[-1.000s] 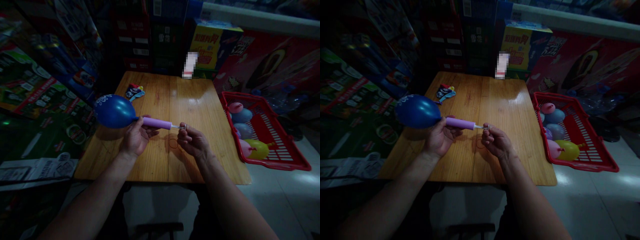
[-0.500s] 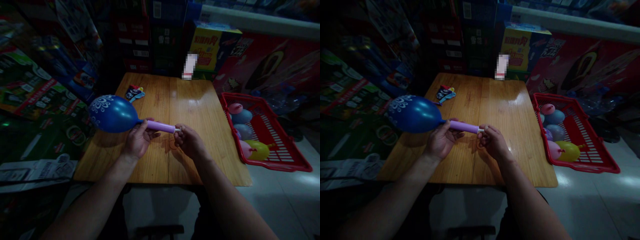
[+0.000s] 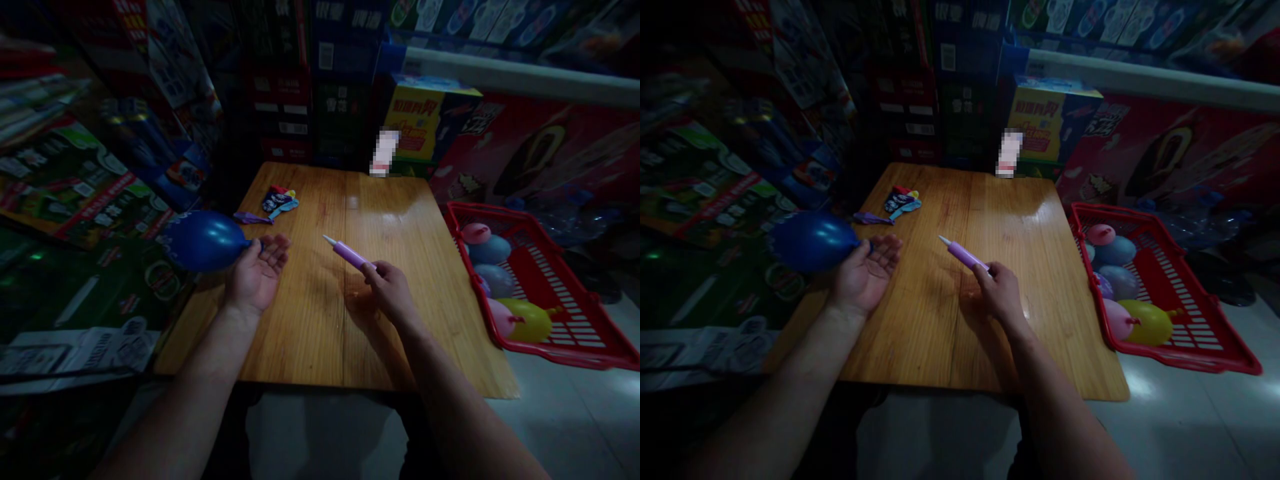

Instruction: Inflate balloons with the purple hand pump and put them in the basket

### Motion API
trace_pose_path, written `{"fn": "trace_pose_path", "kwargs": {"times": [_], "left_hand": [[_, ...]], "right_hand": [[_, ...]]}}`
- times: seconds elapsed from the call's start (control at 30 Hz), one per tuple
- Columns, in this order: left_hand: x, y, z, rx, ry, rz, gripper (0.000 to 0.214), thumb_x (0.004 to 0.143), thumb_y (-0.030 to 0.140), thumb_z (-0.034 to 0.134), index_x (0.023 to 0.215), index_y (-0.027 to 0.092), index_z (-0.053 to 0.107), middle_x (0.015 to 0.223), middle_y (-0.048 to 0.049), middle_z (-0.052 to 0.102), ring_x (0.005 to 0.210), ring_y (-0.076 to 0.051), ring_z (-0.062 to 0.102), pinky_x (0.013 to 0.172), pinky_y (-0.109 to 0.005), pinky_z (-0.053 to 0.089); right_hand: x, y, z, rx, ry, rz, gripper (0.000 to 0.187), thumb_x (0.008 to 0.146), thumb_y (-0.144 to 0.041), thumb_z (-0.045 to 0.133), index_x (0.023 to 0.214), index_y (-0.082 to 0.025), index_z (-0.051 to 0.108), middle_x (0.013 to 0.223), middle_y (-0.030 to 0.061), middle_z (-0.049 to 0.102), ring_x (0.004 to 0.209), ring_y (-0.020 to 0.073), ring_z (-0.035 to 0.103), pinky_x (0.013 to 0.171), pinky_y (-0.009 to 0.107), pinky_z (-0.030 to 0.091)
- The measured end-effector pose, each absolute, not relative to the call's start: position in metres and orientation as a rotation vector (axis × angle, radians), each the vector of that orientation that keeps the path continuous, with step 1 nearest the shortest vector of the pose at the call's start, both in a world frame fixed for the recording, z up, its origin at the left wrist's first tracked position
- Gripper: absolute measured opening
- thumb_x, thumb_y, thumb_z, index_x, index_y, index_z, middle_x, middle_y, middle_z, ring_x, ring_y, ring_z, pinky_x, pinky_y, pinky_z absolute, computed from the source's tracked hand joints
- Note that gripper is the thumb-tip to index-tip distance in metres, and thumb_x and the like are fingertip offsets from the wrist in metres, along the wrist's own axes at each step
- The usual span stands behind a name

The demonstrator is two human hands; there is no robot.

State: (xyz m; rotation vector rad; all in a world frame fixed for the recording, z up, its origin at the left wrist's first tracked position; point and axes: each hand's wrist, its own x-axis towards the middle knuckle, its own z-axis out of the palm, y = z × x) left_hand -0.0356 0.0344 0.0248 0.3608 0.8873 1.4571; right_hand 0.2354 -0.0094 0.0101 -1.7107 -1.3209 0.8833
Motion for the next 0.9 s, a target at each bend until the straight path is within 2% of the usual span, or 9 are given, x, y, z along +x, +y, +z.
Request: {"fn": "trace_pose_path", "kwargs": {"times": [0.17,0.27,0.33,0.47,0.7,0.83,0.9], "left_hand": [[-0.021,0.018,0.026,0.374,0.897,1.309,0.021,0.104,0.026,0.056,0.093,0.014,0.069,0.102,-0.0129,0.081,0.094,-0.019,0.079,0.078,-0.028,0.058],[-0.016,0.011,0.027,0.381,0.927,1.268,0.018,0.103,0.023,0.059,0.094,0.013,0.071,0.100,-0.0131,0.081,0.089,-0.019,0.079,0.076,-0.027,0.058],[-0.018,0.009,0.027,0.401,0.947,1.244,0.016,0.101,0.024,0.063,0.092,0.013,0.071,0.098,-0.0129,0.081,0.087,-0.019,0.079,0.074,-0.026,0.057],[-0.028,0.006,0.027,0.467,0.982,1.224,0.016,0.096,0.028,0.071,0.090,0.013,0.071,0.097,-0.0135,0.082,0.086,-0.020,0.080,0.073,-0.026,0.057],[-0.043,-0.023,0.029,0.647,1.056,1.265,0.026,0.088,0.039,0.079,0.084,0.014,0.074,0.092,-0.0136,0.081,0.082,-0.022,0.078,0.069,-0.027,0.053],[-0.032,-0.069,0.036,0.841,1.082,1.195,0.034,0.088,0.047,0.078,0.078,0.015,0.076,0.084,-0.0137,0.080,0.077,-0.024,0.077,0.068,-0.030,0.052],[-0.023,-0.099,0.040,0.941,1.053,1.107,0.035,0.089,0.048,0.076,0.076,0.016,0.076,0.083,-0.0139,0.079,0.075,-0.026,0.077,0.069,-0.032,0.052]], "right_hand": [[0.207,-0.005,0.007,-1.799,-1.491,0.698,0.035,0.094,-0.053,0.066,0.089,-0.019,0.073,0.077,0.0074,0.069,0.071,0.0227,0.061,0.066,0.033,0.041],[0.193,-0.003,0.005,-1.723,-1.600,0.468,0.030,0.092,-0.046,0.070,0.104,-0.019,0.073,0.098,0.0140,0.073,0.091,0.0297,0.065,0.082,0.041,0.048],[0.190,-0.003,0.002,-1.655,-1.671,0.302,0.032,0.093,-0.040,0.069,0.115,-0.018,0.072,0.113,0.0177,0.072,0.109,0.0345,0.063,0.096,0.049,0.048],[0.191,-0.014,-0.007,-1.561,-1.744,0.225,0.023,0.097,-0.033,0.065,0.114,-0.019,0.072,0.120,0.0170,0.070,0.115,0.0340,0.061,0.103,0.054,0.049],[0.172,-0.073,-0.001,-1.479,-1.592,0.295,0.019,0.095,-0.027,0.063,0.111,-0.023,0.072,0.125,0.0159,0.069,0.120,0.0348,0.063,0.105,0.057,0.052],[0.148,-0.131,-0.002,-1.497,-1.444,0.680,0.011,0.093,-0.031,0.066,0.099,-0.025,0.073,0.102,0.0112,0.075,0.097,0.0326,0.072,0.088,0.052,0.059],[0.135,-0.164,-0.006,-1.543,-1.321,0.849,0.013,0.095,-0.035,0.066,0.098,-0.025,0.074,0.094,0.0103,0.076,0.089,0.0319,0.074,0.082,0.050,0.060]]}}
